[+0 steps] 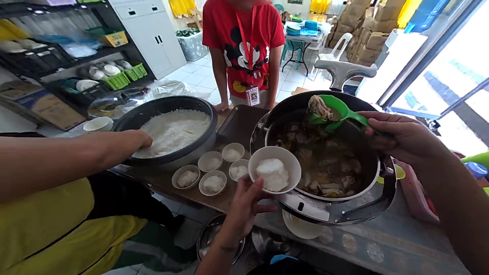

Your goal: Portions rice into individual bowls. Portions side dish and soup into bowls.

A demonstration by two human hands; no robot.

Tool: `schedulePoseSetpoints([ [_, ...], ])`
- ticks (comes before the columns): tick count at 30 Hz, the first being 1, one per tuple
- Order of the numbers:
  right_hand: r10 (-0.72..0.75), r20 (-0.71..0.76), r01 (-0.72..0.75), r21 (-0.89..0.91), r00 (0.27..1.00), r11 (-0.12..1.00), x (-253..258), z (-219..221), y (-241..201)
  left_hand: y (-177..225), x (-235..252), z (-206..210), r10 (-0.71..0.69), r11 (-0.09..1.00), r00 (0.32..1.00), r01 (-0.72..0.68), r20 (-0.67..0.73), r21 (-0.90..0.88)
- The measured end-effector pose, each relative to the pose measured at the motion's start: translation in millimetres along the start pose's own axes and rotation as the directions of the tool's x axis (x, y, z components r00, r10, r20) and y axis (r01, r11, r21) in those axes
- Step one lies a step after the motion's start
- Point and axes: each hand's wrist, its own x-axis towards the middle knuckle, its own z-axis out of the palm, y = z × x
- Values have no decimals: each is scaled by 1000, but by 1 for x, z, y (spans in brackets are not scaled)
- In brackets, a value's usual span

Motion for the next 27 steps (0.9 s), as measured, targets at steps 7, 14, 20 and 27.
schedulePoseSetpoints([
  [7, -36, 41, 43, -204, 999, 978, -34, 20, -8, 0, 15, 42, -111, 992, 993, 112, 28, -56],
  [14, -387, 121, 278, -881, 914, 383, -66, 37, 22, -4, 19, 60, -136, 988, 989, 140, 59, -63],
  [20, -594, 349, 343, -931, 725, -128, -67, 40, 41, -7, 17, 64, -152, 987, 981, 156, 121, -23],
  [27, -542, 567, 474, -821, 620, -317, -72, 43, 44, -4, 15, 59, -147, 989, 972, 149, 183, 1],
])
